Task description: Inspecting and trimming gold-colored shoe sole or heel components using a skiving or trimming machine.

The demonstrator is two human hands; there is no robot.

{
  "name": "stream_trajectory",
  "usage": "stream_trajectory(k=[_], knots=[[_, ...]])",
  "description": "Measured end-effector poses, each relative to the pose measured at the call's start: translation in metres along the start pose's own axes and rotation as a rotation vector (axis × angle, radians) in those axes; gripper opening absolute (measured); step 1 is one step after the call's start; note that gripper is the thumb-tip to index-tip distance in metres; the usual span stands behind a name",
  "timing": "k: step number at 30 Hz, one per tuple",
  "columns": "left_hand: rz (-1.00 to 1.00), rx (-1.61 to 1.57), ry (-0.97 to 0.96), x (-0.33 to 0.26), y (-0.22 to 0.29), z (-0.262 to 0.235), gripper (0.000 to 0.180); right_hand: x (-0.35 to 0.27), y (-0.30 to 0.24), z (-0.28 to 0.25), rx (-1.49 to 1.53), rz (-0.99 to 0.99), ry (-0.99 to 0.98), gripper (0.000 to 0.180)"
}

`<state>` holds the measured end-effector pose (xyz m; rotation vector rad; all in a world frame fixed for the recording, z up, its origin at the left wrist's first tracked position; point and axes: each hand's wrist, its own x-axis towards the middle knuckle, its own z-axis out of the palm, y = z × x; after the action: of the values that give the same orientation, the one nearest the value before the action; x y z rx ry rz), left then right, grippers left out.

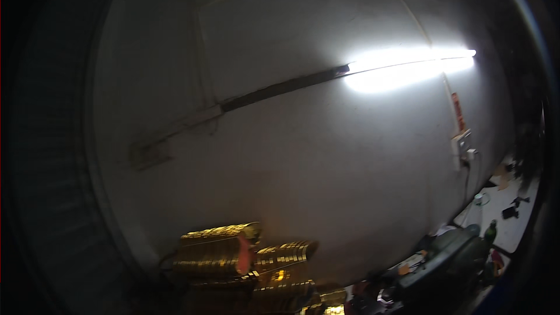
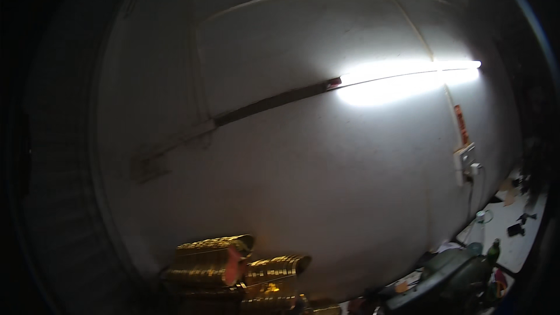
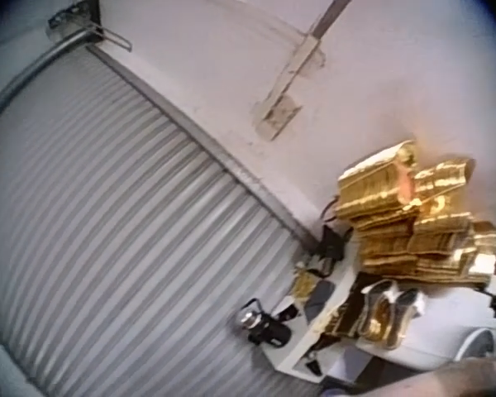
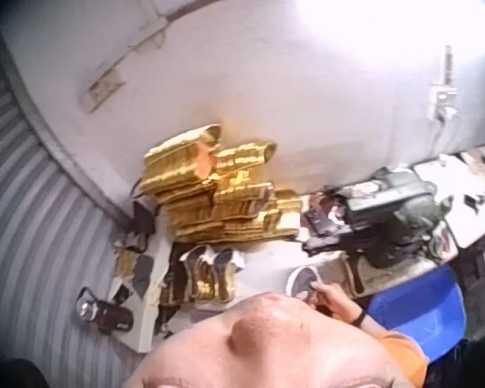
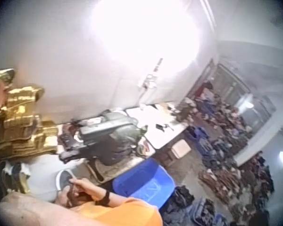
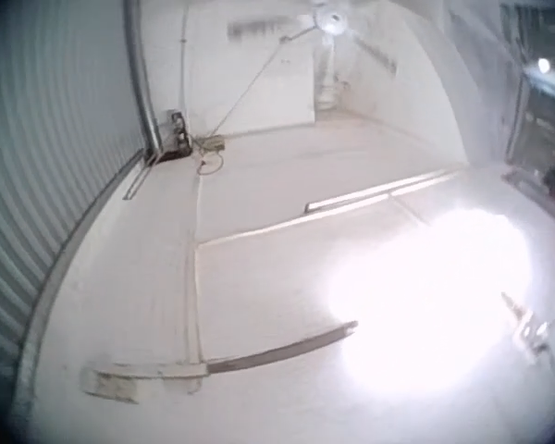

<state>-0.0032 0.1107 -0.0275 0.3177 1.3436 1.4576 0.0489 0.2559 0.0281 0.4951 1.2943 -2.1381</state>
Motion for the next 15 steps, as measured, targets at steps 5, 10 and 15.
stream_trajectory(k=[5, 10, 15], knots=[[0.057, -0.169, 0.408, -0.082, -0.029, -0.026, 0.033, 0.005, -0.018, 0.005, -0.019, -0.042, 0.063, 0.023], [0.150, -0.374, 0.445, -0.070, -0.043, 0.023, 0.033, -0.031, -0.030, 0.040, -0.035, -0.020, 0.055, 0.024], [0.451, -0.518, 0.499, -0.057, -0.056, 0.021, 0.031, 0.008, -0.011, 0.029, -0.048, 0.010, 0.065, 0.018]])
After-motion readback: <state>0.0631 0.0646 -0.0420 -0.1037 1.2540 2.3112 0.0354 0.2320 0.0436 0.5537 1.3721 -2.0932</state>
